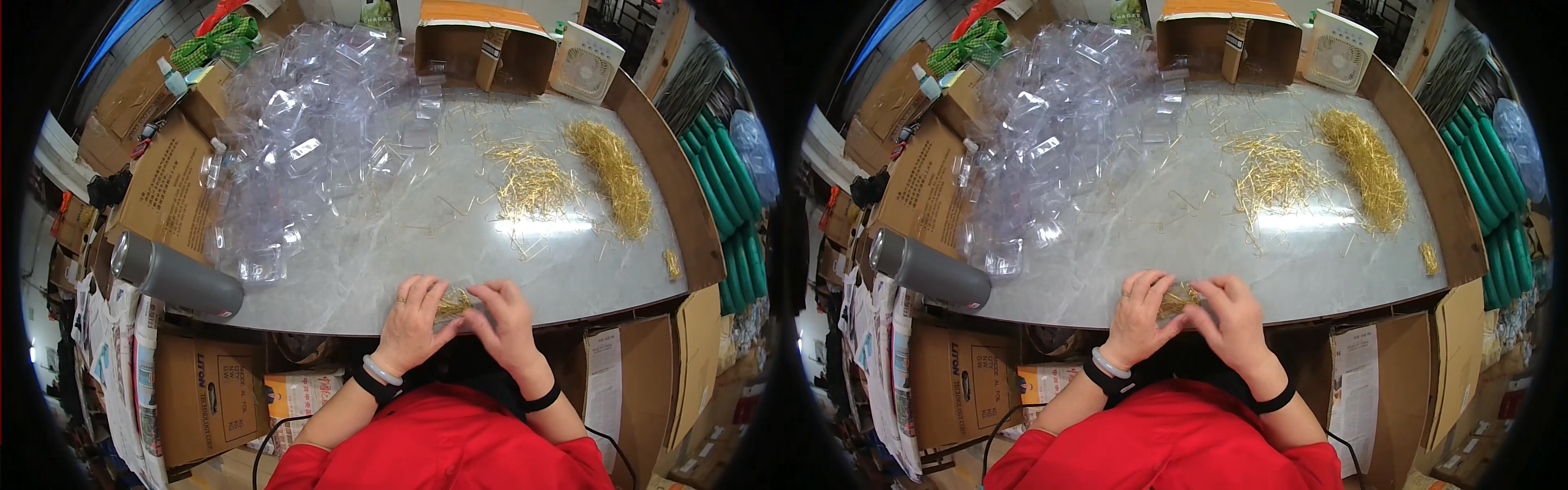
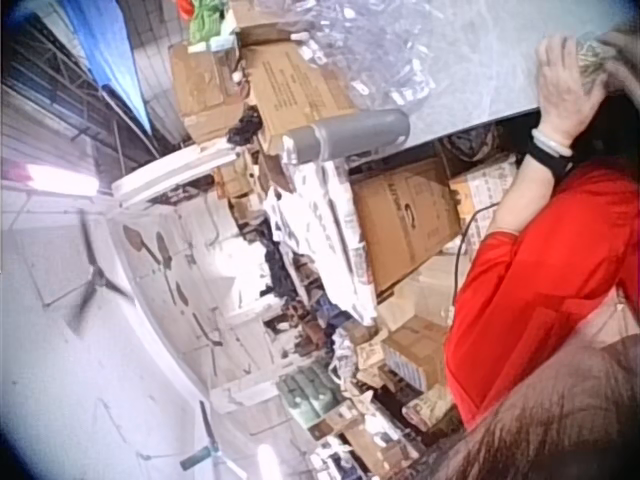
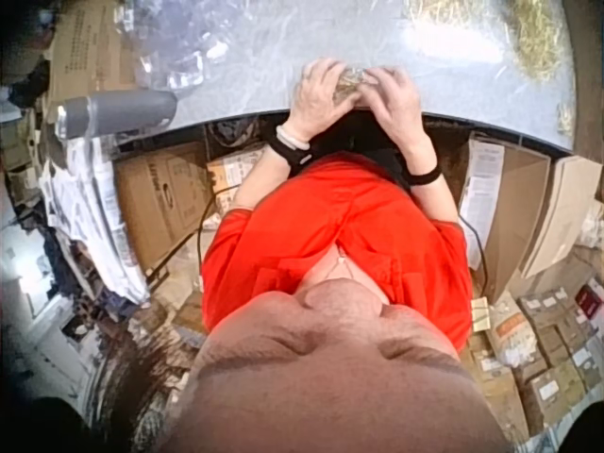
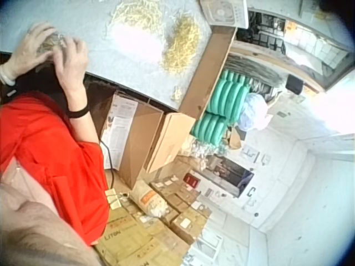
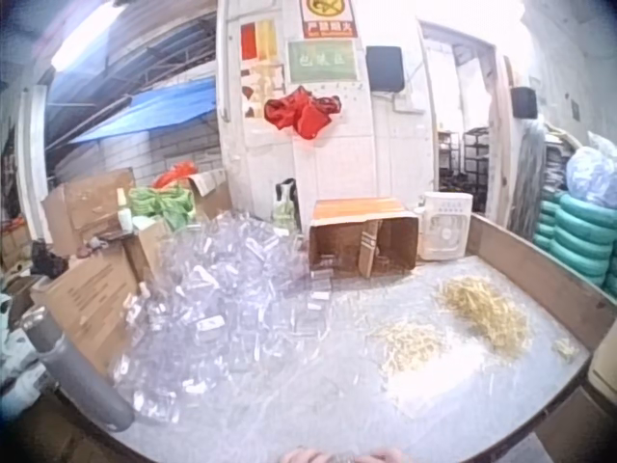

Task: Sorting and packaging small gold-colored pins into clear plastic containers.

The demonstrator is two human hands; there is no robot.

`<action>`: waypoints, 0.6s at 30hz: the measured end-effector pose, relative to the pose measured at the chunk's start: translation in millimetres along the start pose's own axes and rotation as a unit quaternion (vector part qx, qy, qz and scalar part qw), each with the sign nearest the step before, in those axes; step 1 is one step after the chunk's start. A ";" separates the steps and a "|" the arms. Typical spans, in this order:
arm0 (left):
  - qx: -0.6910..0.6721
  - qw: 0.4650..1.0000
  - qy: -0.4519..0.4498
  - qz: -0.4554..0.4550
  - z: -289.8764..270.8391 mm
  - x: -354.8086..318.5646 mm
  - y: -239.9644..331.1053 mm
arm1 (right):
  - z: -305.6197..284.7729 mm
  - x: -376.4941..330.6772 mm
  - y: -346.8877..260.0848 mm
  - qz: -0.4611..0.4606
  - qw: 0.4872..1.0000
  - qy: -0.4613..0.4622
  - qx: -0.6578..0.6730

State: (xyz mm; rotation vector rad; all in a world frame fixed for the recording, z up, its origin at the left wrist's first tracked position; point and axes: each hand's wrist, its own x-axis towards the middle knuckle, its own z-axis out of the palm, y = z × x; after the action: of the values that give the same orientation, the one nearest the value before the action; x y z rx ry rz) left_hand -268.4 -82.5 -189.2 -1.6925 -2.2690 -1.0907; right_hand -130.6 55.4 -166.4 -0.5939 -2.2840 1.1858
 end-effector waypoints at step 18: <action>-0.531 0.836 0.079 -0.116 2.8 -17.3 -36.3 | 18.6 -3.6 -6.8 -0.186 0.953 -0.020 -0.239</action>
State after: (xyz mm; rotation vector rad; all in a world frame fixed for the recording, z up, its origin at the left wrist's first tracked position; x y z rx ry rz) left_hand -292.7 -99.0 -216.8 -1.4104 -1.8342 -2.7751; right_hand -140.1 38.2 -170.8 -0.2796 -2.5840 0.4697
